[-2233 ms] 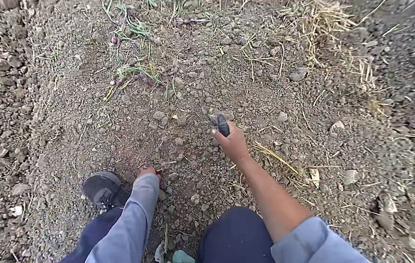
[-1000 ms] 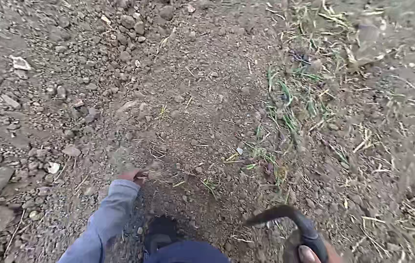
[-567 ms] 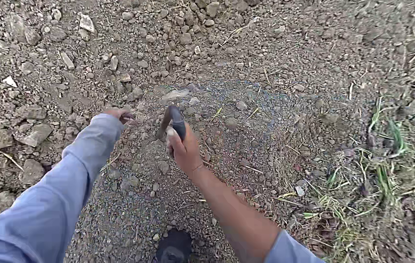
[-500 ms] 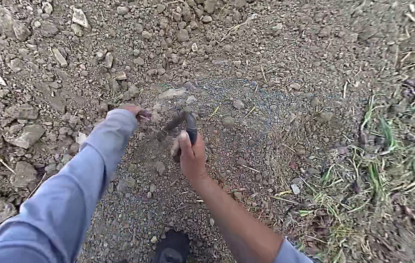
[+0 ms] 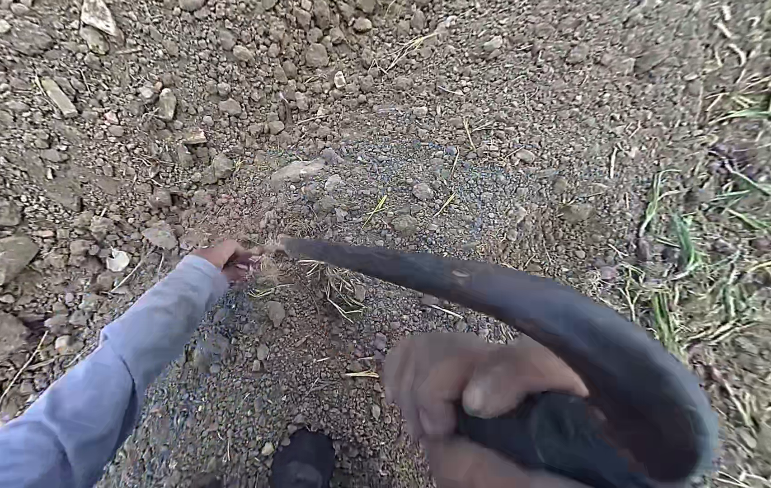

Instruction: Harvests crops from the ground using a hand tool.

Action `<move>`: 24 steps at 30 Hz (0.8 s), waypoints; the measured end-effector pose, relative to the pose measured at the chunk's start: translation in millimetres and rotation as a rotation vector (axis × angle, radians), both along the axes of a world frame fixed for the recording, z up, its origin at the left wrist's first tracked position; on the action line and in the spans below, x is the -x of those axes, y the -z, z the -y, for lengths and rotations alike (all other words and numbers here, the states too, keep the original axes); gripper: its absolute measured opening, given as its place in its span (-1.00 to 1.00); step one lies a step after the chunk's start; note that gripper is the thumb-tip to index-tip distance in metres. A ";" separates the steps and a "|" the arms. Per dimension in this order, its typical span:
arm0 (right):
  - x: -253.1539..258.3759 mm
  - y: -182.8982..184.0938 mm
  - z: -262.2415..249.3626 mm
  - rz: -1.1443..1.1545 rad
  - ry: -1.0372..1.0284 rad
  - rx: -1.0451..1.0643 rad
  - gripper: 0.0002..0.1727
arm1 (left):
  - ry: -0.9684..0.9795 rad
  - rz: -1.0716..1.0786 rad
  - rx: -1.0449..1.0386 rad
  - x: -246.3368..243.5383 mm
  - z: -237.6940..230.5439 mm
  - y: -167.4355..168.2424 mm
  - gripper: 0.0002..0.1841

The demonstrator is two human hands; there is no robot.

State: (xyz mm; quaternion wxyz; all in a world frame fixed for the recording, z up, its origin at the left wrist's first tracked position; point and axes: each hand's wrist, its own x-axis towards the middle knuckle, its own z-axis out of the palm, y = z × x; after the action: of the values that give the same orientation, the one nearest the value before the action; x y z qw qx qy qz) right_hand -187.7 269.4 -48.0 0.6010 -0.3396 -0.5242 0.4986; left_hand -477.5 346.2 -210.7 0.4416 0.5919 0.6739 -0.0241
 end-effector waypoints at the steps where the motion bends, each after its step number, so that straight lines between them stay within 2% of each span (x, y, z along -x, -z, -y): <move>1: 10.1 12.4 -8.0 0.046 0.039 -0.009 -0.52 | 0.018 0.002 -0.009 12.3 4.2 6.0 -0.75; 3: 30.9 46.9 -20.8 0.276 0.055 0.123 -0.36 | 0.075 -0.042 0.030 17.5 -10.8 -6.9 -0.76; 4: 39.6 65.8 -21.6 0.399 0.019 0.263 -0.31 | 0.130 -0.089 0.078 8.6 -26.1 -21.7 -0.74; 6: 48.3 90.7 -9.6 0.496 -0.037 0.481 -0.29 | 0.301 -0.141 0.118 -24.6 -49.2 -36.7 -0.72; 8: 42.6 75.2 5.4 0.460 0.025 0.389 -0.26 | 0.537 -0.251 0.272 -73.6 -64.1 -35.0 -0.65; 9: 33.0 57.1 18.1 0.406 0.047 0.296 -0.28 | 0.586 -0.292 0.402 -96.7 -58.7 -27.1 -0.61; 10: 18.8 36.2 34.4 0.354 0.044 0.229 -0.33 | 0.522 -0.264 0.488 -110.4 -40.4 -11.2 -0.61; 11: 3.0 20.0 47.6 0.311 0.028 0.185 -0.38 | 0.364 -0.184 0.465 -112.6 -22.5 6.8 -0.63; 12: -12.1 12.7 57.2 0.288 0.006 0.158 -0.43 | 0.288 -0.125 0.337 -107.1 -16.7 19.4 -0.68; 13: -24.7 12.9 66.3 0.305 -0.013 0.153 -0.43 | 0.315 -0.060 0.139 -96.8 -17.6 24.7 -0.73; 14: -33.1 16.8 76.1 0.360 -0.016 0.176 -0.40 | 0.325 -0.006 -0.044 -86.7 -20.6 21.6 -0.74; 17: -35.3 15.7 85.7 0.431 0.046 0.304 -0.31 | 0.110 0.013 -0.247 -79.5 -36.6 -20.8 -0.55; 18: -33.3 5.7 80.5 0.373 0.056 0.307 -0.33 | 0.056 0.006 -0.269 -76.6 -37.7 -30.1 -0.50; 19: -33.3 -3.4 80.1 0.277 0.039 0.284 -0.41 | 0.057 0.005 -0.281 -70.4 -29.6 -35.2 -0.54; 21: -33.9 -16.0 80.9 0.040 -0.016 0.174 -0.57 | 0.170 0.049 -0.295 -49.8 10.8 -37.0 -0.73; 22: -32.9 -13.1 72.4 0.006 -0.045 0.118 -0.59 | 0.209 0.051 -0.249 -39.1 18.2 -38.9 -0.79; 24: -22.8 9.6 60.4 0.216 0.002 0.137 -0.44 | 0.179 0.021 -0.050 -30.3 18.3 -50.6 -0.82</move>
State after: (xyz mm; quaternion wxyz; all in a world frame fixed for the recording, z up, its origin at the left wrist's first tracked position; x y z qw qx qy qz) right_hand -164.9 209.0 -57.6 0.5168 -0.4324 -0.5502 0.4932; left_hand -447.2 327.9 -160.1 0.4301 0.6606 0.6140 -0.0403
